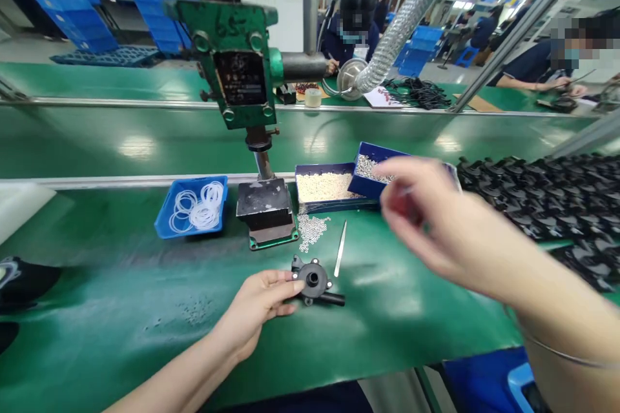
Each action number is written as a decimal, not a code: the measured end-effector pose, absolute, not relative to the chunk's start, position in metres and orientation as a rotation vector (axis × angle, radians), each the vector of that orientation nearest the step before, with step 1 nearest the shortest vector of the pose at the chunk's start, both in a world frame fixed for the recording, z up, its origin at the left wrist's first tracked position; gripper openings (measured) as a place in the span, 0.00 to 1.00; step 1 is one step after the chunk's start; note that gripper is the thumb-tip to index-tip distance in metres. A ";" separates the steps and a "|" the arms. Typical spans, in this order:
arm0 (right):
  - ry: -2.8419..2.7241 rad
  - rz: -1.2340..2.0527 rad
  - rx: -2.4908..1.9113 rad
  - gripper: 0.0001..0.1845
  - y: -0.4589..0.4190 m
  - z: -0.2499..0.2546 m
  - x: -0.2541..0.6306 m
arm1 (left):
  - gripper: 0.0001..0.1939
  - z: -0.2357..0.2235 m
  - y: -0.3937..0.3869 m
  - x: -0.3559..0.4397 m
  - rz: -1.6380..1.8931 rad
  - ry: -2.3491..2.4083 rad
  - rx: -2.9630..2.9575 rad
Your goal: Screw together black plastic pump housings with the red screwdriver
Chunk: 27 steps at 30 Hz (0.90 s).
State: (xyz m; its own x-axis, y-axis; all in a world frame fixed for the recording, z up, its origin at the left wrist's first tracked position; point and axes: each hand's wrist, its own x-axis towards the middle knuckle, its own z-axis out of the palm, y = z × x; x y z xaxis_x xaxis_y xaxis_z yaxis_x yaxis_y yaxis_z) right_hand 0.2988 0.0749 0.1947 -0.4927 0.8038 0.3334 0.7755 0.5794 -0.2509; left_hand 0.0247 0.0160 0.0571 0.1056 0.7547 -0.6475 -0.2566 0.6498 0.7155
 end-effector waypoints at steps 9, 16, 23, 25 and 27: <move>-2.800 0.113 -1.200 0.14 0.060 0.077 0.300 | 0.19 0.060 0.052 -0.022 0.474 1.200 0.715; -2.311 -0.163 -1.735 0.16 0.156 0.140 0.347 | 0.19 0.054 0.075 -0.024 0.304 1.110 0.865; -2.457 0.042 -2.171 0.16 0.245 0.118 0.372 | 0.20 0.061 0.089 -0.007 0.275 1.061 0.987; -2.491 0.041 -2.189 0.16 0.248 0.112 0.373 | 0.21 0.063 0.093 -0.003 0.294 1.062 1.006; -2.511 0.032 -2.190 0.15 0.247 0.109 0.376 | 0.21 0.066 0.097 0.001 0.323 1.065 1.041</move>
State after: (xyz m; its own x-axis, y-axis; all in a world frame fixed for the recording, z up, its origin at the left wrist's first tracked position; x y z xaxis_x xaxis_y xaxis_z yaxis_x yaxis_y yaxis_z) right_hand 0.3764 0.2472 0.1089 -0.1257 0.9799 -0.1547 0.9835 0.1435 0.1100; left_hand 0.0013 0.0971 0.0655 0.4914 0.6668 -0.5602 0.2435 0.5124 0.8235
